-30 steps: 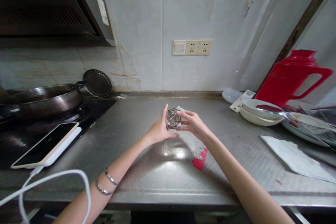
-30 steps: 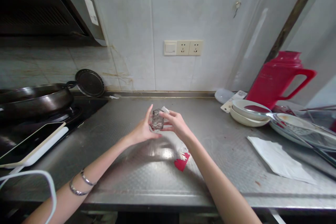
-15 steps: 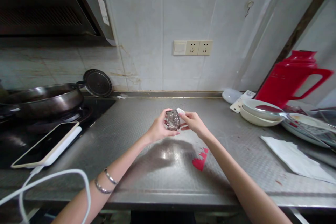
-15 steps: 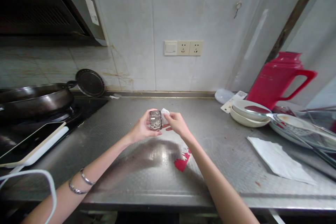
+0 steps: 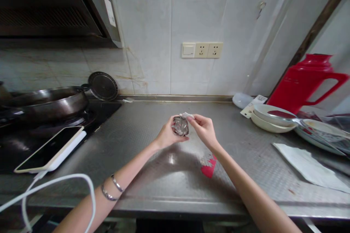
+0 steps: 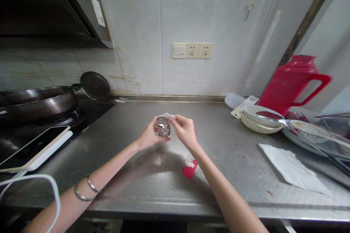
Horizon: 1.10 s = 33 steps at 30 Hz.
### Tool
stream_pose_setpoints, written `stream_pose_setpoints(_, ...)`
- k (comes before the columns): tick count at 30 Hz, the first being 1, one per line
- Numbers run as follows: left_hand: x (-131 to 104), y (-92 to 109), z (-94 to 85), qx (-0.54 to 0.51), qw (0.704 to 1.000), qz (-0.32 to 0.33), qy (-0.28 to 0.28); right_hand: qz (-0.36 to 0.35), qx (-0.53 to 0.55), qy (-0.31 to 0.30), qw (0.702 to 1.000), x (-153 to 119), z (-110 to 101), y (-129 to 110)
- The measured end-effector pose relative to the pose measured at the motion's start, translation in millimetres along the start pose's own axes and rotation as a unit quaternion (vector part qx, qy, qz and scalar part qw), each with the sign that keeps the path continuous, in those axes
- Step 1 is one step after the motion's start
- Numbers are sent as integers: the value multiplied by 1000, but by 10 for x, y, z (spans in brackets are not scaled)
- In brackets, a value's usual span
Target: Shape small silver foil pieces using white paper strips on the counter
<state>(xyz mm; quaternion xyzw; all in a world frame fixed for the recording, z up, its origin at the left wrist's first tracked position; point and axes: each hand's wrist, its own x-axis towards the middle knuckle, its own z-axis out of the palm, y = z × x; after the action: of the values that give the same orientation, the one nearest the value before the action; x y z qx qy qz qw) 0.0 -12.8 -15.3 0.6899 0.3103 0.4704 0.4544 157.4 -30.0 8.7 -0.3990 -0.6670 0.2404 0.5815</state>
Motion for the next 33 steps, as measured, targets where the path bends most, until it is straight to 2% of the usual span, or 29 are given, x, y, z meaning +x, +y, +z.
stream_pose_setpoints(3,18,-18,-14,-9,1000,-9,18,-13,-8,-6,1000,-9,-14,-2)
stream_pose_setpoints(6,29,-26,-37,-1,999,-13,31,4,7,-16,1000,29,-68,-43)
stream_pose_setpoints(9,25,-23,-45,8,999,-41,22,0,15,23,1000,71,-122,-75)
stream_pose_setpoints(12,6,-42,-26,25,999,-39,-7,-52,-36,63,996,64,-118,-70)
stream_pose_setpoints(14,-8,-79,-3,42,999,-18,-23,-96,-83,33,991,35,-84,-56)
stream_pose_setpoints(17,-23,-145,28,64,997,-10,-33,-148,-114,-70,980,-10,-33,-48)
stream_pose_setpoints(19,-27,-166,40,65,997,-10,-45,-162,-118,-112,973,-27,-22,-62)
stream_pose_setpoints(22,-21,-151,44,53,997,17,-55,-158,-125,-116,972,-36,-42,-112)
stream_pose_setpoints(27,6,-113,22,74,997,23,-7,-133,-140,-138,971,-32,-88,-187)
stream_pose_setpoints(29,14,-108,13,54,999,1,-3,-123,-119,-117,978,-18,-96,-177)
stream_pose_setpoints(33,10,-82,12,29,998,-49,0,-91,-110,12,990,22,-92,-103)
